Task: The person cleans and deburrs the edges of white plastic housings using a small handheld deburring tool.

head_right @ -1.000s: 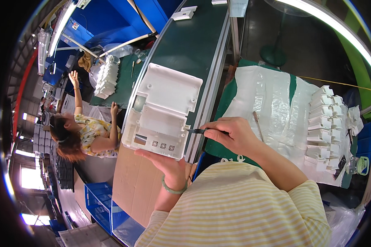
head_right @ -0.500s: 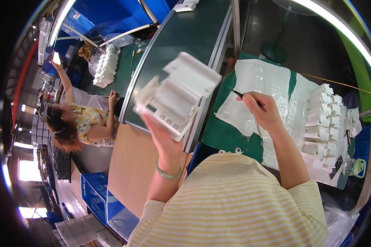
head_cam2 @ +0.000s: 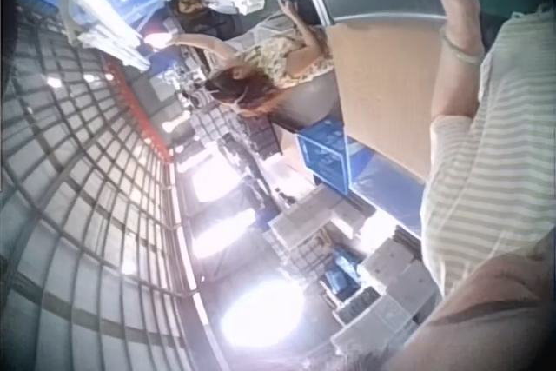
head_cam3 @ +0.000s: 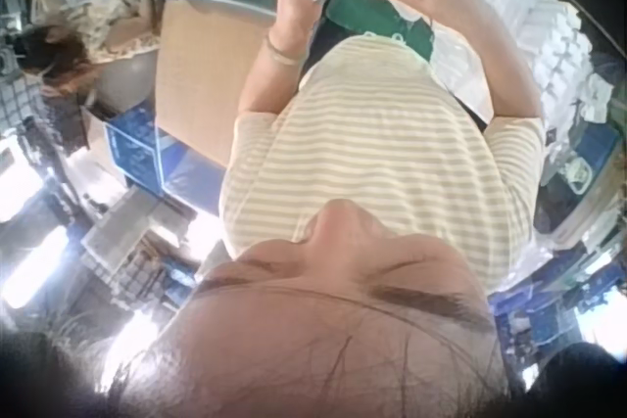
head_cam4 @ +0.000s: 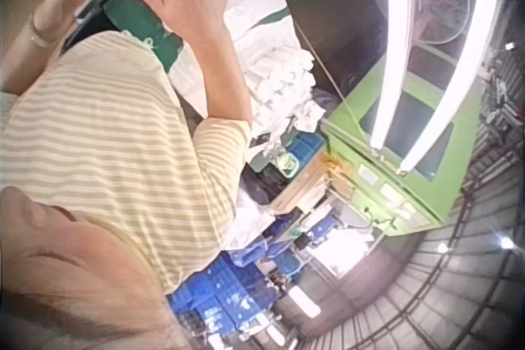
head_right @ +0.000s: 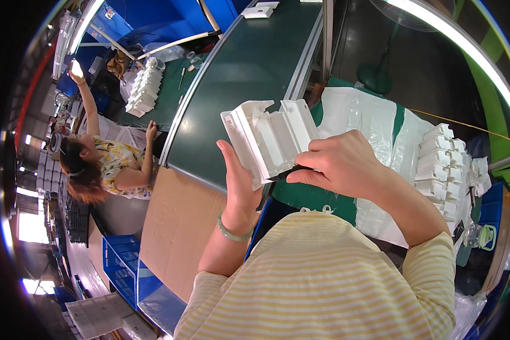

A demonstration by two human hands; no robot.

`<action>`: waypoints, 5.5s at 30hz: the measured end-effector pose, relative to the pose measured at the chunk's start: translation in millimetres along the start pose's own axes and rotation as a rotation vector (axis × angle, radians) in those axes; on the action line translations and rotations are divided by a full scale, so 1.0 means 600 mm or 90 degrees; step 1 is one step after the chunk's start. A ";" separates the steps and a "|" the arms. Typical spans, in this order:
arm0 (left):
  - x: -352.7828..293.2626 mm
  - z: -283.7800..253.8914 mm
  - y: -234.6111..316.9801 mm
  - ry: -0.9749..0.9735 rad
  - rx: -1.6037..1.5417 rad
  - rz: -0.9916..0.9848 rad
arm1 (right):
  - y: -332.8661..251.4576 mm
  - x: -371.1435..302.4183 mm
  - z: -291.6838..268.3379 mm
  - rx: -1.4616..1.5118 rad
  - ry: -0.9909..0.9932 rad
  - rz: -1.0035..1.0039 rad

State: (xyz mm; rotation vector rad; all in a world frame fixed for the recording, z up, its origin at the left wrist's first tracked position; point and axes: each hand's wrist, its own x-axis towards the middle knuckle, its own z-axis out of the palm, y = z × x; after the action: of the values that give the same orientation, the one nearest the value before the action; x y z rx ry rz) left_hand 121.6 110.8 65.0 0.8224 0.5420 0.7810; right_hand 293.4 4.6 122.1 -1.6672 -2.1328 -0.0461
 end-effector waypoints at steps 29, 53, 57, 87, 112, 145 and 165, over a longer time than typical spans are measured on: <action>-0.010 0.012 -0.066 -0.071 0.164 -0.023 | 0.001 0.009 0.097 0.464 0.166 0.242; -0.026 0.013 -0.100 -0.139 0.271 0.108 | 0.015 0.006 0.085 0.602 0.227 0.334; -0.012 0.010 -0.083 -0.173 0.248 0.137 | 0.014 -0.002 0.088 0.598 0.223 0.325; -0.049 0.005 -0.071 -0.222 0.241 0.179 | 0.031 -0.090 0.083 0.611 0.188 0.281; -0.049 0.012 -0.079 -0.314 0.336 0.231 | 0.056 -0.094 0.076 0.633 0.229 0.365; -0.040 0.004 -0.079 -0.338 0.303 0.169 | 0.067 -0.055 -0.013 0.562 0.077 0.246; -0.032 -0.046 -0.078 -0.254 0.020 -0.024 | 0.121 -0.067 -0.043 0.440 0.242 0.264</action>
State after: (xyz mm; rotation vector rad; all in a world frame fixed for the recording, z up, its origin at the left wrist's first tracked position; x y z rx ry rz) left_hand 109.4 87.0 13.7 0.9654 0.2134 0.5541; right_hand 376.5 -19.6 114.4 -1.4777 -1.2824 0.4152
